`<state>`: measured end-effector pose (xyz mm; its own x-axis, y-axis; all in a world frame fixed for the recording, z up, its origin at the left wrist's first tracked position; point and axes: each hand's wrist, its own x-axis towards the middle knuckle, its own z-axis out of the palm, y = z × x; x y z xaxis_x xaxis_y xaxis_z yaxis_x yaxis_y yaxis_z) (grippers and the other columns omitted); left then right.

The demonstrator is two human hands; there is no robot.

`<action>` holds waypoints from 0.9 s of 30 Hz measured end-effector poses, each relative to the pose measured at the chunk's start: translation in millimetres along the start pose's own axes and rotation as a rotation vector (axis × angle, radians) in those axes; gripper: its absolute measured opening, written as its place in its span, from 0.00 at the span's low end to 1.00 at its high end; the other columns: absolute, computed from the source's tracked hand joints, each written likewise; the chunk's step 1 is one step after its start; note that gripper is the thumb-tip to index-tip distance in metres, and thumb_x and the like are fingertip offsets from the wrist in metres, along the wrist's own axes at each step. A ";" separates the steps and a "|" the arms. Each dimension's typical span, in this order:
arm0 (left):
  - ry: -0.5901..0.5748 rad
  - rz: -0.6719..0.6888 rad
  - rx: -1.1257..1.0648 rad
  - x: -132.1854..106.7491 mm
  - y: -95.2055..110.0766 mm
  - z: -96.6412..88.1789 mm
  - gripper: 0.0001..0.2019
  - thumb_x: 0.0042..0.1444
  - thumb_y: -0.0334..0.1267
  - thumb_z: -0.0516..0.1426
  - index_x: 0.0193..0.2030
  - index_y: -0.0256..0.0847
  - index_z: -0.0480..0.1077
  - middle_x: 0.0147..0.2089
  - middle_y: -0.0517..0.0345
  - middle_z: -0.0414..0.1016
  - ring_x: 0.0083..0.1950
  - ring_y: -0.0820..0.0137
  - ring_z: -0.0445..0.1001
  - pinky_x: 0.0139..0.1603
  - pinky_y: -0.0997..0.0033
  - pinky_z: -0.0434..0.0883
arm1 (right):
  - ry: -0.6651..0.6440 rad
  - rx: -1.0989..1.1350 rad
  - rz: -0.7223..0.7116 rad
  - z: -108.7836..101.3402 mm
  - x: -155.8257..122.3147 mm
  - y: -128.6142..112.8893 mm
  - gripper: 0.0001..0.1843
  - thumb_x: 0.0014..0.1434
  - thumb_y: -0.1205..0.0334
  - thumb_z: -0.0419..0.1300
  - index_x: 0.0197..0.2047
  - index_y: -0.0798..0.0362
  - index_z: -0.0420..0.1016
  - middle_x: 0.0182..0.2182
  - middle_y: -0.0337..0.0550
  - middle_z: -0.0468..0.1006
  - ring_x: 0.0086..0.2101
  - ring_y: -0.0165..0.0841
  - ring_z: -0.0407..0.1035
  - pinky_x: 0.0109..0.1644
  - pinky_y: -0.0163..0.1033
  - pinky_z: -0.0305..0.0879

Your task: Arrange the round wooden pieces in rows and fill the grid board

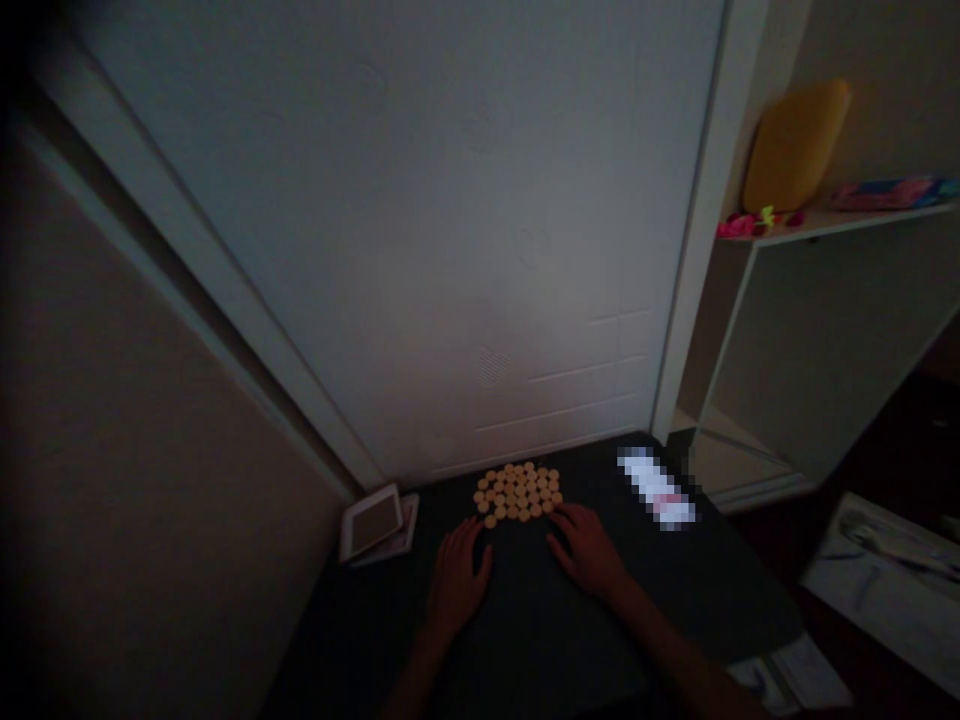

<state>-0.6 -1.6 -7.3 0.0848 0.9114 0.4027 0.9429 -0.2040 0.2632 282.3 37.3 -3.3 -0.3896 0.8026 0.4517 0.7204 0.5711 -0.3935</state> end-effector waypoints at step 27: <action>-0.133 0.118 -0.093 0.2 33.0 -6.9 0.25 0.67 0.45 0.51 0.70 0.50 0.59 0.72 0.53 0.60 0.71 0.54 0.59 0.70 0.40 0.60 | -0.124 0.033 -0.035 19.9 16.7 -28.6 0.22 0.66 0.57 0.56 0.62 0.44 0.70 0.56 0.51 0.74 0.55 0.48 0.68 0.58 0.58 0.66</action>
<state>28.3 -10.6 7.4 0.2408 0.9169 0.3182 0.8905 -0.3391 0.3034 243.7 37.8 -0.4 -0.4836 0.7963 0.3634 0.6867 0.6026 -0.4066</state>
